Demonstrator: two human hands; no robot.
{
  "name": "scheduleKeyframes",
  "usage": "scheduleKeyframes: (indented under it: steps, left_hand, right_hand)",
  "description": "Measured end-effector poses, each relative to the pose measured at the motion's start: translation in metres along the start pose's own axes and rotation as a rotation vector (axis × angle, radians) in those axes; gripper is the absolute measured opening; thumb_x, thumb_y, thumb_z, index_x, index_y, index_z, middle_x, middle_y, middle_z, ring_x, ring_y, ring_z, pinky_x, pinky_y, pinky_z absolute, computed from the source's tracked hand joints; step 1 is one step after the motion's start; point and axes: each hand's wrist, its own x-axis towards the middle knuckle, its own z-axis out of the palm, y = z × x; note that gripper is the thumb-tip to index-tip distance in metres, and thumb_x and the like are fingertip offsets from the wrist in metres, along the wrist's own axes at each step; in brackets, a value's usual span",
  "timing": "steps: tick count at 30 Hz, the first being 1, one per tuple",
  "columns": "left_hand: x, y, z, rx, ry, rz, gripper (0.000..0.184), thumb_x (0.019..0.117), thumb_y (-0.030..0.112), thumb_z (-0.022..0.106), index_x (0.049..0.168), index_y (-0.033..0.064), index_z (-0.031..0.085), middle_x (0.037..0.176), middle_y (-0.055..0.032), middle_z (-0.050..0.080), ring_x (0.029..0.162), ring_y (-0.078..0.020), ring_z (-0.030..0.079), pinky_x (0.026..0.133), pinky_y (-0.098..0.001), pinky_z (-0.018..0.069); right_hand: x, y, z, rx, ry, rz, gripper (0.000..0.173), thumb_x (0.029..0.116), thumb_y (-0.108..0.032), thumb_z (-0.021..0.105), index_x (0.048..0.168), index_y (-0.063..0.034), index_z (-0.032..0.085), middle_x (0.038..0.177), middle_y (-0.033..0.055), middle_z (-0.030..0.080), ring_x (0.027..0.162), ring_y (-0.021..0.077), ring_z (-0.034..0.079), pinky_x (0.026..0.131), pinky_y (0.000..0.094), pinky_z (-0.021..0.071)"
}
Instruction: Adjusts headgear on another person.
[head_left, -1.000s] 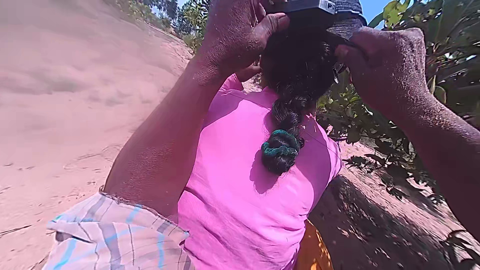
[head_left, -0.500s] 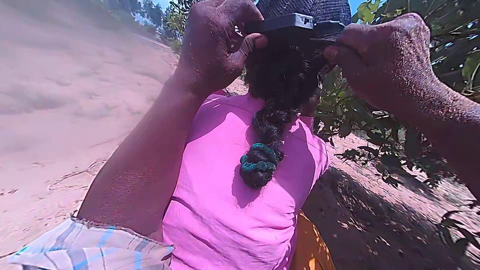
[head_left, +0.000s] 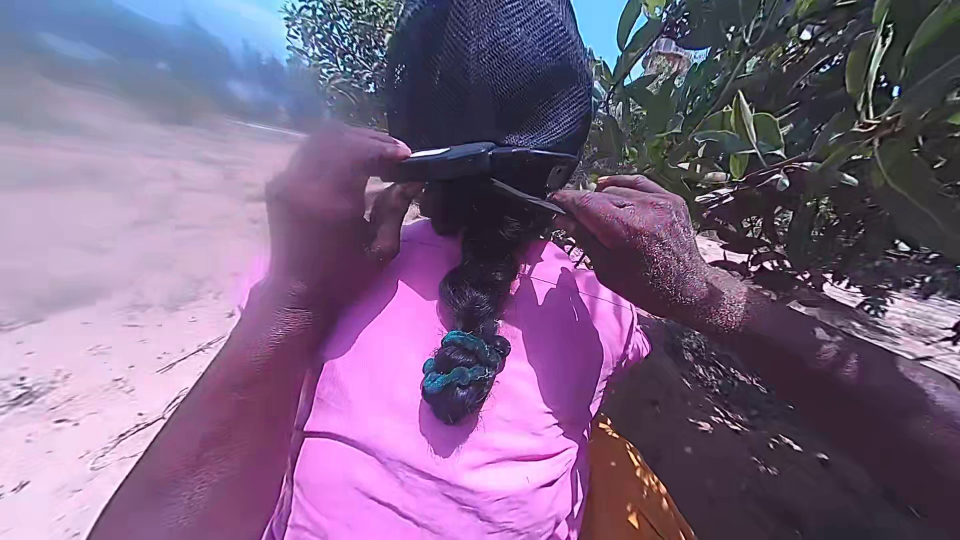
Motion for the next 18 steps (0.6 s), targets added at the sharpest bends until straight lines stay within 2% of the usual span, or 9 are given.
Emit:
scheduleKeyframes:
  steps: [1,3,5,6,8,11,13,15,18]
  left_hand:
    - [0.001,0.000,0.000,0.007,-0.010,-0.015,0.029,0.1036,0.015,0.052,0.116,-0.0113,0.059,0.113,-0.0334,0.065,0.104,-0.0393,0.067,0.095,-0.0442,0.0517]
    - [0.005,0.005,-0.002,0.040,-0.069,-0.038,0.032,0.1006,0.016,0.051,0.116,-0.0111,0.059,0.114,-0.0344,0.064,0.105,-0.0461,0.065,0.092,-0.0536,0.0507]
    - [0.012,0.013,-0.009,0.077,-0.171,-0.043,0.039,0.0928,0.019,0.049,0.120,-0.0086,0.059,0.125,-0.0343,0.062,0.115,-0.0552,0.059,0.093,-0.0659,0.0455]
    - [0.016,0.018,-0.013,0.078,-0.223,-0.024,0.045,0.0905,0.022,0.049,0.124,-0.0066,0.059,0.132,-0.0335,0.058,0.122,-0.0572,0.054,0.097,-0.0684,0.0412]
    - [0.025,0.026,-0.019,0.056,-0.286,0.075,0.052,0.0906,0.032,0.049,0.131,0.0008,0.058,0.144,-0.0298,0.050,0.133,-0.0532,0.043,0.107,-0.0635,0.0301]
    - [0.049,0.046,-0.014,-0.009,-0.329,0.232,0.047,0.1001,0.043,0.048,0.132,0.0098,0.060,0.149,-0.0238,0.047,0.137,-0.0438,0.041,0.109,-0.0577,0.0290]
    - [0.071,0.062,0.000,0.013,-0.409,0.315,0.039,0.1016,0.033,0.048,0.125,0.0064,0.063,0.143,-0.0264,0.052,0.133,-0.0506,0.045,0.104,-0.0653,0.0325]
    - [0.091,0.071,0.016,0.061,-0.527,0.350,0.031,0.0954,0.019,0.049,0.117,0.0018,0.065,0.133,-0.0291,0.057,0.126,-0.0582,0.048,0.097,-0.0725,0.0347]
    - [0.107,0.072,0.026,0.122,-0.652,0.344,0.026,0.0865,0.006,0.061,0.111,-0.0002,0.064,0.122,-0.0295,0.060,0.113,-0.0592,0.054,0.083,-0.0737,0.0402]
  right_hand:
    - [-0.004,-0.005,0.007,0.032,0.024,0.009,0.022,0.1008,-0.010,0.057,0.110,0.0001,0.075,0.084,0.0111,0.076,0.077,0.0256,0.074,0.091,0.0462,0.0550]
    - [-0.013,-0.017,0.020,0.098,0.057,0.052,0.025,0.0982,-0.008,0.057,0.115,0.0009,0.074,0.084,0.0101,0.076,0.077,0.0239,0.074,0.092,0.0452,0.0555]
    - [-0.025,-0.028,0.035,0.138,0.105,0.120,0.026,0.0967,-0.007,0.060,0.116,0.0016,0.074,0.083,0.0100,0.076,0.076,0.0238,0.074,0.089,0.0446,0.0565]
    - [-0.030,-0.032,0.042,0.152,0.118,0.158,0.026,0.0958,-0.006,0.061,0.117,0.0015,0.074,0.086,0.0105,0.077,0.079,0.0249,0.074,0.089,0.0448,0.0564]
    - [-0.037,-0.034,0.054,0.182,0.176,0.213,0.026,0.0953,-0.004,0.061,0.117,0.0005,0.075,0.088,0.0117,0.077,0.081,0.0281,0.073,0.084,0.0442,0.0566]
    - [-0.036,-0.035,0.064,0.225,0.276,0.249,0.020,0.0931,-0.005,0.066,0.108,-0.0023,0.079,0.087,0.0114,0.077,0.081,0.0282,0.074,0.078,0.0425,0.0577]
    - [-0.035,-0.037,0.066,0.252,0.278,0.266,0.018,0.0912,-0.003,0.067,0.104,-0.0026,0.080,0.088,0.0117,0.078,0.083,0.0282,0.074,0.080,0.0432,0.0569]
    - [-0.034,-0.040,0.067,0.274,0.258,0.276,0.013,0.0880,-0.001,0.068,0.095,-0.0012,0.079,0.082,0.0133,0.074,0.081,0.0302,0.072,0.079,0.0449,0.0547]
    - [-0.032,-0.041,0.066,0.284,0.244,0.280,0.011,0.0878,-0.001,0.067,0.090,-0.0007,0.077,0.080,0.0130,0.073,0.082,0.0305,0.072,0.079,0.0448,0.0538]
